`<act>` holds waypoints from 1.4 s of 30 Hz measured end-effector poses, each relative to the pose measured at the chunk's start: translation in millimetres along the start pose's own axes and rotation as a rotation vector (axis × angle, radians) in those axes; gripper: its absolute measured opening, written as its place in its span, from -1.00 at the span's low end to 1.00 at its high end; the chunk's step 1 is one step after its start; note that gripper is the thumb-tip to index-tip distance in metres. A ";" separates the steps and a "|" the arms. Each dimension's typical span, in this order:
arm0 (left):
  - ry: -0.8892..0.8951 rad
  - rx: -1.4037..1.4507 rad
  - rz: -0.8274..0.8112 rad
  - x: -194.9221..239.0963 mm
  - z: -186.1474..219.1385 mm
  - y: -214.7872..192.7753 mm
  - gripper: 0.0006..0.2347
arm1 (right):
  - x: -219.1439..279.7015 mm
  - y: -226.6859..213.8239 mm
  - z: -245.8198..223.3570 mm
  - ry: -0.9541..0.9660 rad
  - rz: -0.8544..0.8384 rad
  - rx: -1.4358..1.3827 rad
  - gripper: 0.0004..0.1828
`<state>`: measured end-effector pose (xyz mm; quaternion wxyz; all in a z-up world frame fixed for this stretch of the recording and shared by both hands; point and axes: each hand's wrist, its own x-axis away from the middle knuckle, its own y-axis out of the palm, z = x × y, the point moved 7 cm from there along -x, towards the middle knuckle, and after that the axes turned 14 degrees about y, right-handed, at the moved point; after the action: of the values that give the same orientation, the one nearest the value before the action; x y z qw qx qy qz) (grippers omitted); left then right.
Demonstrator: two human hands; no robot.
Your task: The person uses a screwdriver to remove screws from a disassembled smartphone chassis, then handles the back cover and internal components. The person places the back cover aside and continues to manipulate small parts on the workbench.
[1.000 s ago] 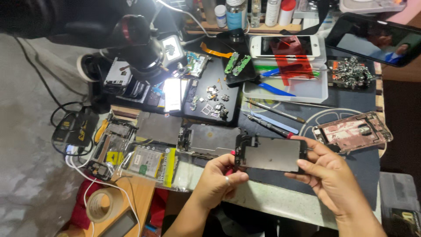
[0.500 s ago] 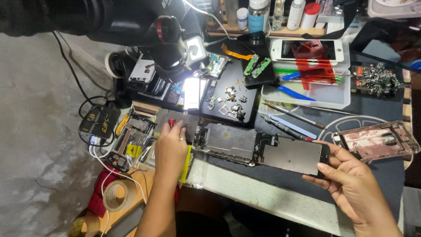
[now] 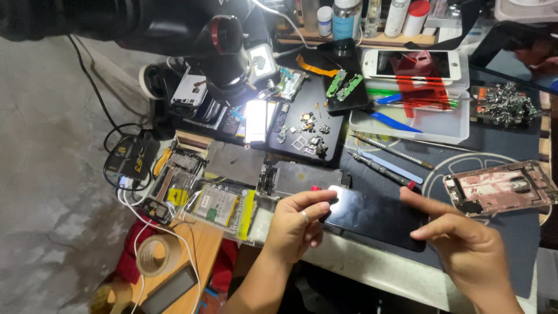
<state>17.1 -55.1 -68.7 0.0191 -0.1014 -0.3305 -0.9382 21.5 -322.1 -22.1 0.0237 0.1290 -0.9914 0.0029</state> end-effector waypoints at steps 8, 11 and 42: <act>0.211 -0.020 0.048 -8.1 -0.5 -9.1 -0.82 | -6.5 -18.5 41.3 0.657 0.278 -0.362 -0.46; 0.211 -0.038 0.047 -8.6 -1.5 -10.2 -0.81 | -9.3 -12.1 32.7 0.595 0.207 -0.444 -0.56; 0.224 0.110 -0.010 -63.3 80.9 97.3 -0.88 | -14.6 -43.4 -32.8 0.003 0.572 -0.053 -0.90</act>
<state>103.4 -82.5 40.0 0.0569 0.0067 -0.3775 -0.9242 48.2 -360.0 9.9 0.0267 -0.1563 -0.9872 -0.0161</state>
